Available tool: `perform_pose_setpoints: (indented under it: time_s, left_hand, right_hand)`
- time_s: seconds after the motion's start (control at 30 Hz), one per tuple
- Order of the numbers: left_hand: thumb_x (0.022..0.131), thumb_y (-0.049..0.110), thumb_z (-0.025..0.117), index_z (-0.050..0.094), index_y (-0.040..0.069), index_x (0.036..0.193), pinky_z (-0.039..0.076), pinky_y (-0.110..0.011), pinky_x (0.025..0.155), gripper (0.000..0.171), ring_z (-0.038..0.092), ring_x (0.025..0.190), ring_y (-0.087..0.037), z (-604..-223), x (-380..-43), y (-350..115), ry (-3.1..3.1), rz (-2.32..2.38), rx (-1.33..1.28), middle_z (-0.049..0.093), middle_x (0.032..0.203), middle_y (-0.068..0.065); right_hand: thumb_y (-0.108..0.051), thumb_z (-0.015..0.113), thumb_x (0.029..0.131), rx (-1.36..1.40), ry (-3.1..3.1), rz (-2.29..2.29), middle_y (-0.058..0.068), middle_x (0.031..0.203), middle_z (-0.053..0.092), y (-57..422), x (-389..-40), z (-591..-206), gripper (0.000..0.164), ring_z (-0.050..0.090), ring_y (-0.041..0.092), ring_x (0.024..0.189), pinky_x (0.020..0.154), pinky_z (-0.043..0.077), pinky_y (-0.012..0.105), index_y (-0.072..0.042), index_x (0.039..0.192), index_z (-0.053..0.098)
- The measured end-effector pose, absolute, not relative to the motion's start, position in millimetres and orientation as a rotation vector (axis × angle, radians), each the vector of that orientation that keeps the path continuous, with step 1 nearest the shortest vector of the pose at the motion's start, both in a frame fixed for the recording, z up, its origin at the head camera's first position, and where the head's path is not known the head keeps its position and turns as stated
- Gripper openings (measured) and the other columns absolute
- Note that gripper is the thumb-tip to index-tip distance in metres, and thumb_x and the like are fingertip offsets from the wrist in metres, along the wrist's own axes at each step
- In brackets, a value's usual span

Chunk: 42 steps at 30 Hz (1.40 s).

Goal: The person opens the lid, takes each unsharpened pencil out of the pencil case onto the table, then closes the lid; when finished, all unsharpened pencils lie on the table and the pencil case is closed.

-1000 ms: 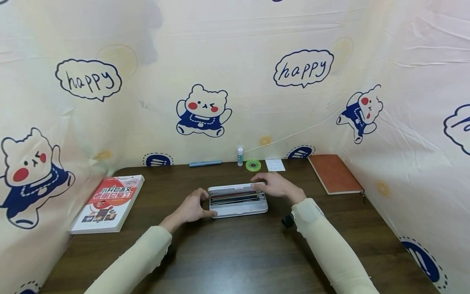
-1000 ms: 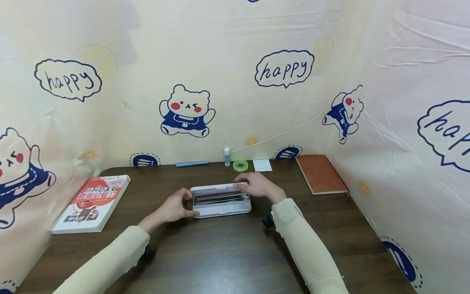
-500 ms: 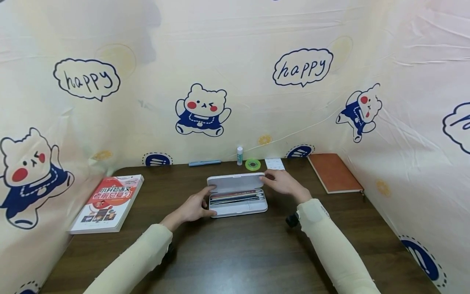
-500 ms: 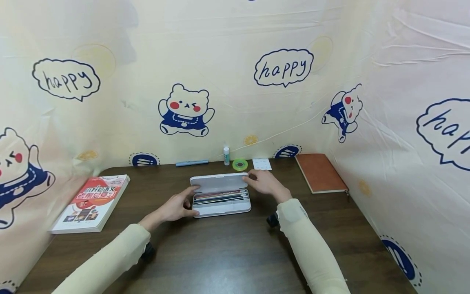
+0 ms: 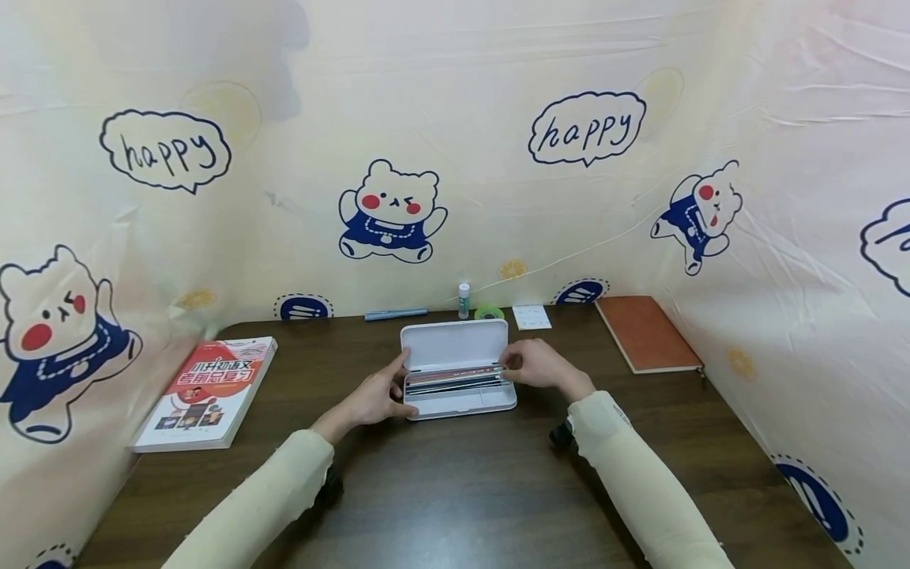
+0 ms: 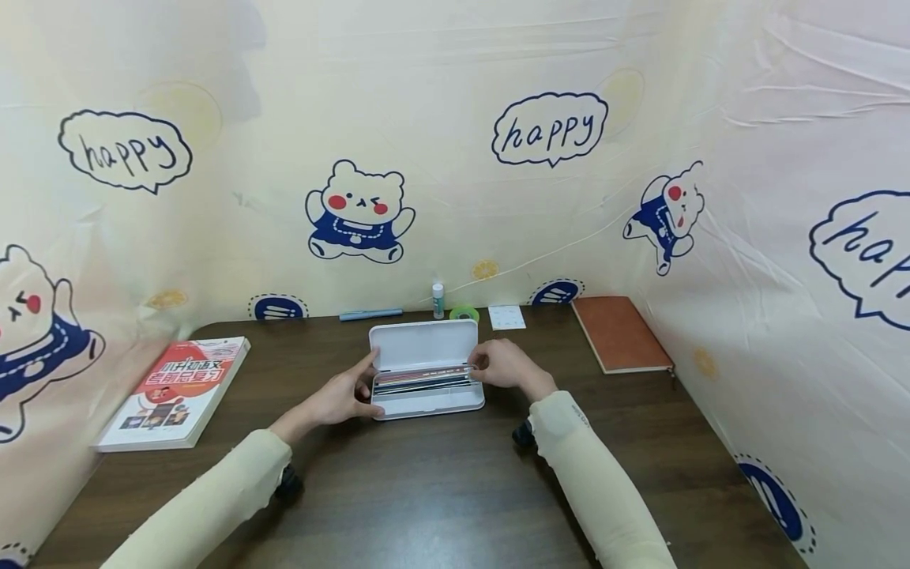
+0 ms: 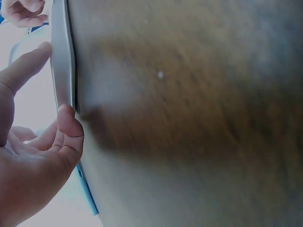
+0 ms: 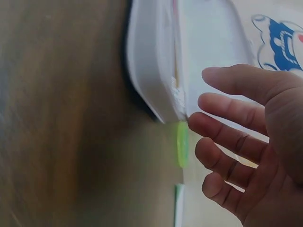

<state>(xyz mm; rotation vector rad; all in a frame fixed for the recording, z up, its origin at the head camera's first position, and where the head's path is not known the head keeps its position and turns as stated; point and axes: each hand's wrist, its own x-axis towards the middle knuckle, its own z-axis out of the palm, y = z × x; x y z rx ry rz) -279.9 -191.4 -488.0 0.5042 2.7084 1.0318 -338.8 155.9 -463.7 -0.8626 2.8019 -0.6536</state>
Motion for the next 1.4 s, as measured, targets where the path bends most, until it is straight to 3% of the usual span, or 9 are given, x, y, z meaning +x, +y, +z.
perform_pose_setpoints:
  time_s: [0.2, 0.43, 0.67, 1.03, 1.4]
  left_hand:
    - [0.077, 0.025, 0.087, 0.010, 0.012, 0.162, 0.046, -0.027, 0.076, 0.115, 0.057, 0.089, -0.015, -488, -280, -195, 2.720, 1.035, 0.488, 0.058, 0.130, -0.015]
    - [0.078, 0.027, 0.087, 0.008, 0.016, 0.162, 0.047, -0.029, 0.076, 0.116, 0.058, 0.090, -0.016, -489, -281, -198, 2.706, 1.048, 0.460, 0.053, 0.137, -0.018]
    - [0.079, 0.029, 0.086, 0.007, 0.022, 0.162, 0.047, -0.030, 0.077, 0.115, 0.057, 0.088, -0.016, -489, -282, -198, 2.691, 1.057, 0.434, 0.051, 0.144, -0.019]
    - [0.078, 0.027, 0.087, 0.006, 0.021, 0.162, 0.047, -0.031, 0.081, 0.117, 0.057, 0.092, -0.016, -489, -280, -198, 2.691, 1.070, 0.431, 0.055, 0.142, -0.016]
    - [0.077, 0.030, 0.087, 0.008, 0.023, 0.162, 0.047, -0.032, 0.081, 0.116, 0.057, 0.095, -0.018, -487, -278, -198, 2.697, 1.067, 0.397, 0.053, 0.144, -0.016]
  right_hand:
    - [-0.024, 0.077, 0.088, -0.927, 2.791, -0.573, 0.002, 0.113, 0.071, 141, -333, -467, 0.025, 0.063, 0.019, 0.103, 0.095, 0.050, 0.042, -0.015, 0.111, 0.077]
    - [-0.021, 0.078, 0.087, -0.932, 2.771, -0.547, -0.001, 0.106, 0.069, 131, -331, -472, 0.016, 0.059, 0.016, 0.096, 0.094, 0.050, 0.040, -0.018, 0.103, 0.077]
    - [-0.019, 0.079, 0.085, -0.958, 2.784, -0.548, -0.006, 0.092, 0.066, 129, -335, -475, 0.011, 0.056, 0.013, 0.085, 0.085, 0.049, 0.034, -0.022, 0.094, 0.073]
    - [-0.015, 0.075, 0.088, -0.985, 2.750, -0.553, -0.010, 0.085, 0.067, 128, -336, -475, 0.008, 0.056, 0.008, 0.080, 0.081, 0.049, 0.031, -0.022, 0.087, 0.073]
    - [-0.013, 0.074, 0.089, -0.984, 2.740, -0.618, -0.009, 0.082, 0.065, 134, -336, -473, 0.008, 0.055, 0.008, 0.077, 0.075, 0.048, 0.027, -0.022, 0.089, 0.074]
